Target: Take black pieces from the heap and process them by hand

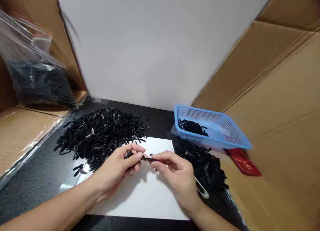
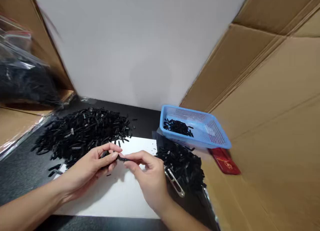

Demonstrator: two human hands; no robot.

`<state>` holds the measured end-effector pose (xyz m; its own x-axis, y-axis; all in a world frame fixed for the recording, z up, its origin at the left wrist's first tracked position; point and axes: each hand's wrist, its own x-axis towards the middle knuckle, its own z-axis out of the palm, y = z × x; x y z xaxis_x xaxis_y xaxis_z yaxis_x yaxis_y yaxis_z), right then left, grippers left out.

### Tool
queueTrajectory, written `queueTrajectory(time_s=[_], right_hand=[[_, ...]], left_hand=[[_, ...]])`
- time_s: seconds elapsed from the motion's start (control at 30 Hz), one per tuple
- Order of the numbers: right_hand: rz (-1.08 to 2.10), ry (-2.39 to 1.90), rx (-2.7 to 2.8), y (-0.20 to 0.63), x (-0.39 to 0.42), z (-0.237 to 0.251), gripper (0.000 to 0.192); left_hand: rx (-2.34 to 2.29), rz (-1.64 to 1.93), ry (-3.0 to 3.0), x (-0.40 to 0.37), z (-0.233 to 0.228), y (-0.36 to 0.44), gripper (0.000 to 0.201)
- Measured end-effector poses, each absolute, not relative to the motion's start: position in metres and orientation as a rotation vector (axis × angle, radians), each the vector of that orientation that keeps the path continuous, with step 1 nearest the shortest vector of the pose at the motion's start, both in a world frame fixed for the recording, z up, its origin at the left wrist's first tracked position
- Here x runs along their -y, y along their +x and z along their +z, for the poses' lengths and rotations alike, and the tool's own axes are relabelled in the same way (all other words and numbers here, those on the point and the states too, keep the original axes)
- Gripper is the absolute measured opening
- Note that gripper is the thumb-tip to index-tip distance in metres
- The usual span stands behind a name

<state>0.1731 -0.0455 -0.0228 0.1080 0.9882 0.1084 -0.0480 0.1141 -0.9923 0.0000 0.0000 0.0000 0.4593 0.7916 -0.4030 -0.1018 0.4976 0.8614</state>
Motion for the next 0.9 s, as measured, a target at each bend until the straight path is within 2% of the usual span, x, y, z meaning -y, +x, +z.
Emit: queueTrajectory(time_s=[0.07, 0.17, 0.23, 0.33, 0.47, 0.9], right_hand=[[1.271, -0.985, 0.981, 0.1717, 0.0429, -0.0204, 0.010], [1.385, -0.907, 0.893, 0.1713, 0.0404, -0.0196, 0.009], [1.315, -0.976, 0.991, 0.1715, 0.0403, -0.0211, 0.010], [1.020, -1.141, 1.341, 0.1707, 0.0423, -0.0236, 0.016], [0.808, -1.237, 1.510, 0.1687, 0.0449, -0.0246, 0.008], [0.987, -1.246, 1.183, 0.1690, 0.0433, -0.0267, 0.008]], left_hand=[[-0.947, 0.654, 0.899, 0.0004, -0.0013, 0.0008, 0.031], [-0.983, 0.671, 0.899, 0.0009, -0.0019, 0.0016, 0.029], [-1.007, 0.685, 0.885, 0.0011, -0.0015, 0.0018, 0.028], [-0.992, 0.690, 0.879, 0.0017, -0.0009, 0.0019, 0.027], [-0.965, 0.673, 0.867, 0.0029, -0.0018, 0.0014, 0.026], [-0.931, 0.715, 0.720, -0.0007, -0.0039, -0.0025, 0.038]])
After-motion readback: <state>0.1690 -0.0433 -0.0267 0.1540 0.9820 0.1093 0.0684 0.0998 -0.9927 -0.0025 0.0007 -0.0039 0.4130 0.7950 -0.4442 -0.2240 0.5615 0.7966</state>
